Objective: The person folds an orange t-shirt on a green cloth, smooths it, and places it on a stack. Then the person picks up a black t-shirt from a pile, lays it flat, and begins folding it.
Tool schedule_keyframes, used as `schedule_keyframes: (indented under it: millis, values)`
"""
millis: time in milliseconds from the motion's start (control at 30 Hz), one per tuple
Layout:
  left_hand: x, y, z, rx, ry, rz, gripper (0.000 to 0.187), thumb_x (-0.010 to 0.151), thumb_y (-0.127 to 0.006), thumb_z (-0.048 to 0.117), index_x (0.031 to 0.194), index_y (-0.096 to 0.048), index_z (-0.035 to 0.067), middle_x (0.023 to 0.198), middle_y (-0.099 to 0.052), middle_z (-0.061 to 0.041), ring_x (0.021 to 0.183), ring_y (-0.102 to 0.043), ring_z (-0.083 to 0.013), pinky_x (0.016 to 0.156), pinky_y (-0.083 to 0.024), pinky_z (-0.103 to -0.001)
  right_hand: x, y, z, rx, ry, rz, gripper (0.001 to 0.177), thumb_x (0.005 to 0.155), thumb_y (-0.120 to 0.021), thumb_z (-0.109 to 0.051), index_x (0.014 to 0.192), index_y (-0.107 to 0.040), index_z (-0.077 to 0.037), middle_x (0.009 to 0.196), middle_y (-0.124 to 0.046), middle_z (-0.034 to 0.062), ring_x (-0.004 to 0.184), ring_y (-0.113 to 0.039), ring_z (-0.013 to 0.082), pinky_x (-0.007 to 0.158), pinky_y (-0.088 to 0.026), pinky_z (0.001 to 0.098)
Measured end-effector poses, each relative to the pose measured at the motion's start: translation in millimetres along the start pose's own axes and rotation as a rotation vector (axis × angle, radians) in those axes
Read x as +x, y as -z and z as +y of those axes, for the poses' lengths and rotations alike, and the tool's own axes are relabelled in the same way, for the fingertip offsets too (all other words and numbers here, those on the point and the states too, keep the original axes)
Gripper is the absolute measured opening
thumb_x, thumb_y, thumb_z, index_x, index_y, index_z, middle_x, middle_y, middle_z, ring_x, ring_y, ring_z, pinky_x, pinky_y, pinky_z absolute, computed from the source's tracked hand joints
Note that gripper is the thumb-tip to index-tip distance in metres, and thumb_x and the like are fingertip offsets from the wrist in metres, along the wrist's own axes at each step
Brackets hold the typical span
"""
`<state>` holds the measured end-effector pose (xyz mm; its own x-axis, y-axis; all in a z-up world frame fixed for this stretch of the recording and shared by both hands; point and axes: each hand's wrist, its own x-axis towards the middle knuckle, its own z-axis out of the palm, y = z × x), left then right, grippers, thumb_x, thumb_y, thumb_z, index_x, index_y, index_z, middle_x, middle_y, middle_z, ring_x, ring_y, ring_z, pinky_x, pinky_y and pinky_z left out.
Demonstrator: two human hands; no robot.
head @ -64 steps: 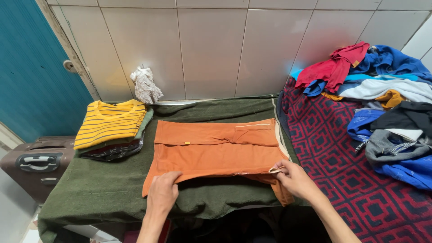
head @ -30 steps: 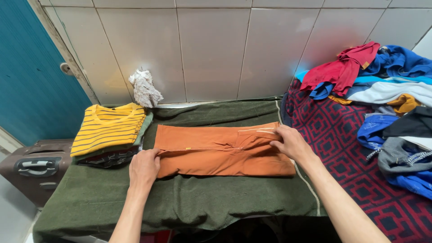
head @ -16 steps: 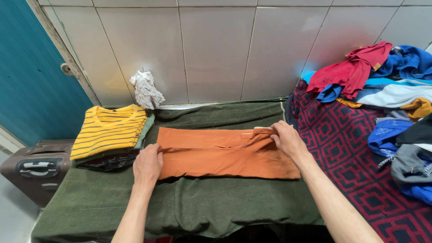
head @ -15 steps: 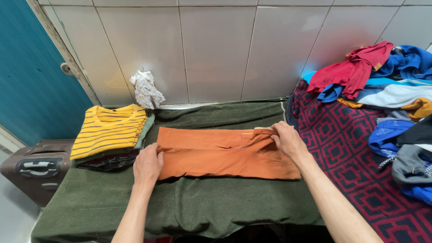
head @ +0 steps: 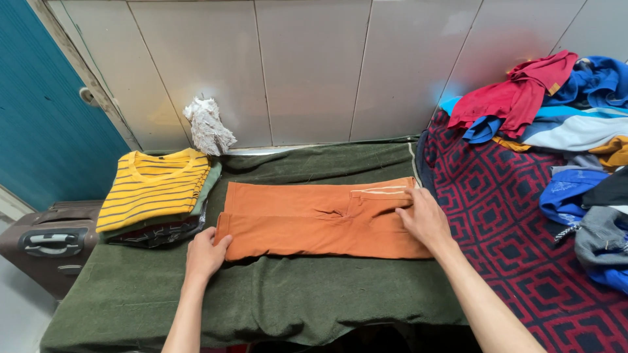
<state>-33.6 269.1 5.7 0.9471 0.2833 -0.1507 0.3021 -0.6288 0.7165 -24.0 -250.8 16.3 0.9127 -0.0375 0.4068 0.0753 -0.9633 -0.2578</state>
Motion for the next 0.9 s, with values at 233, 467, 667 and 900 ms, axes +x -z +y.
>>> schedule_keyframes:
  millis: [233,467,667,900]
  values:
    - [-35,17,13,-0.08,0.029,-0.053,0.036,0.085,-0.077,0.039,0.106,-0.08,0.011,0.088,-0.083,-0.007,0.108,-0.074,-0.0331,0.095,-0.056,-0.049,-53,11,19,0.008,-0.252,-0.091,0.048,0.088,-0.071,-0.049,0.125,-0.065,-0.021,0.102,-0.066,0.0028,0.107,-0.071,0.0283,0.089,-0.059,0.0428]
    - [-26,12,-14,-0.013,0.015,-0.077,0.028,0.087,-0.076,0.034,0.106,-0.082,0.014,0.094,-0.084,-0.004,0.111,-0.073,-0.0309,0.097,-0.055,-0.047,-74,50,3,0.168,-0.532,-0.326,0.052,0.083,-0.076,-0.051,0.121,-0.076,-0.015,0.097,-0.083,0.0043,0.106,-0.075,0.0291,0.091,-0.058,0.0461]
    - [-35,23,-10,-0.031,-0.024,-0.016,0.024,0.092,-0.072,0.035,0.103,-0.08,0.015,0.095,-0.084,-0.005,0.106,-0.074,-0.0321,0.094,-0.056,-0.046,-81,34,16,0.781,-0.535,-0.106,0.032,0.088,-0.079,-0.013,0.113,-0.074,0.007,0.086,-0.077,0.019,0.073,-0.07,0.0223,0.052,-0.059,0.0317]
    - [-65,30,6,-0.152,-0.054,0.053,0.017,0.092,-0.071,0.028,0.086,-0.073,0.012,0.076,-0.082,0.0,0.07,-0.081,-0.0146,0.082,-0.05,-0.027,-85,46,8,0.395,-0.573,-0.117,0.029,0.084,-0.08,-0.04,0.094,-0.082,-0.013,0.074,-0.074,-0.0035,0.073,-0.065,0.0091,0.073,-0.048,0.0283]
